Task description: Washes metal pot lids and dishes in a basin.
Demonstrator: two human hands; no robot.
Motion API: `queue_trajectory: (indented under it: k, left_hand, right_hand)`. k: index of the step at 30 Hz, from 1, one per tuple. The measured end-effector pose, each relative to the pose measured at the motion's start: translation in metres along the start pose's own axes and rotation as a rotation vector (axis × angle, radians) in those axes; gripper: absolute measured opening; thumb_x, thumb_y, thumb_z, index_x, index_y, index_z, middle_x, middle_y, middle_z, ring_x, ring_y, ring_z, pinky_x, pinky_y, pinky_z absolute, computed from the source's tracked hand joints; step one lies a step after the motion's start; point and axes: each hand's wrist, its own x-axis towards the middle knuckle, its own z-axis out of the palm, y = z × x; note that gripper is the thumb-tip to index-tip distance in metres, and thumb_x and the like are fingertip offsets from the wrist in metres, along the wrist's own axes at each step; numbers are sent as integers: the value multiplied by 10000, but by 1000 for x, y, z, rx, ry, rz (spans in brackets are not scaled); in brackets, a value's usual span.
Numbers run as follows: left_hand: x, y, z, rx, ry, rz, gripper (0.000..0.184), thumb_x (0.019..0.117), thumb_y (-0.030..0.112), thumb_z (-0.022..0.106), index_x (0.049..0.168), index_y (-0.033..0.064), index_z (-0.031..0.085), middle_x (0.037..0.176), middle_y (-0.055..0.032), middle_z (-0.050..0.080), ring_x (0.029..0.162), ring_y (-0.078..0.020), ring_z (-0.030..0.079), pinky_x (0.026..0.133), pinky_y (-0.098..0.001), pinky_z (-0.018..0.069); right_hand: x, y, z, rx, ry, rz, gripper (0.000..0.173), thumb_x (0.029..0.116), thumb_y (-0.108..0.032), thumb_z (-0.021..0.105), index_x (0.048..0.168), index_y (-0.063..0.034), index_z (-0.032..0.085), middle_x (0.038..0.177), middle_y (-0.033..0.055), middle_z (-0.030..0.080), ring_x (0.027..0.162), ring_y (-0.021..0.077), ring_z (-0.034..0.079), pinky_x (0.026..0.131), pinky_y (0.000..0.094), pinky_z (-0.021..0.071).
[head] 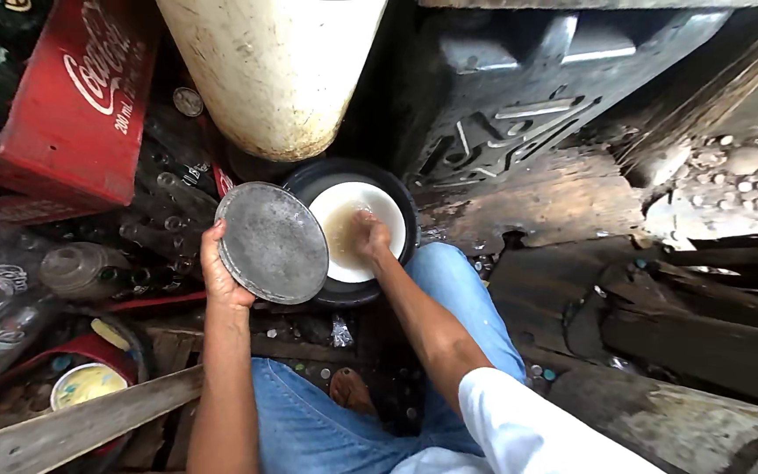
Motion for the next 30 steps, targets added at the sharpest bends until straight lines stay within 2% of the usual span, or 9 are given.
queue_trajectory:
  k: [3,5,8,11,15,20,24,27,30]
  left_hand:
    - [5,-8,5,-3,-19,-12,294,1036,377,456,1234,234,619,1102,24,723,1000,-117,718,819,-354,628]
    - [6,-14,9,-46,-17,-37,319,1049,402,437,1246,226,615,1117,18,719,1020,-125,710,841,-360,619]
    - [11,-22,9,-167,-78,-55,295,1066,410,404,1252,242,560,1141,59,679,1055,-51,670,883,-270,583]
    - [2,-21,13,-180,-44,-66,341,1028,403,400,1238,228,605,1108,17,710,1009,-108,702,827,-338,613]
    - [-3,-25,18,-154,-4,-116,369,1031,421,390,1261,211,590,1145,-21,702,1039,-165,699,845,-418,607]
    - [13,-24,11,-208,-63,-49,410,1081,448,302,1291,225,575,1162,33,690,1063,-90,674,885,-310,584]
    - [19,-16,9,-111,122,114,304,1085,330,306,996,233,580,776,106,655,703,16,651,624,-187,570]
    - [15,-8,11,-176,-6,172,357,1064,340,274,1178,181,573,1019,15,709,947,-85,701,799,-319,615]
    - [15,-12,13,-233,-53,195,329,1061,308,296,1201,173,561,1062,7,697,1003,-91,689,860,-318,600]
  right_hand:
    - [-49,-1,33,292,-394,188,244,1013,-81,365,1047,-104,605,912,31,716,816,147,710,741,303,607]
    - [-104,-2,66,68,-650,15,356,998,-37,347,1252,31,586,1183,129,712,1059,188,703,928,341,575]
    - [-132,4,98,-610,-1062,-416,532,1083,-170,344,1587,-2,349,1680,164,282,1578,274,209,1288,523,121]
    - [-89,14,101,-1206,-748,-810,574,1101,-375,373,1626,-148,327,1695,153,249,1558,477,145,1172,767,122]
    - [-48,12,106,-1505,-350,-701,735,1080,-562,286,1655,-112,195,1696,243,152,1555,516,75,1227,689,75]
    - [-121,9,120,-1144,-876,-740,634,1101,-304,325,1618,39,194,1701,242,134,1587,401,94,1282,570,90]
    - [-172,-11,79,-1196,-1179,-812,565,1104,-232,390,1583,55,305,1666,194,301,1566,301,251,1280,469,192]
    - [-169,-24,49,-1212,-1249,-805,504,1105,-207,334,1553,10,415,1628,141,403,1544,281,316,1265,527,208]
    - [-153,-26,63,-1277,-1253,-770,549,1105,-294,281,1617,-104,338,1681,86,314,1576,346,199,1239,646,139]
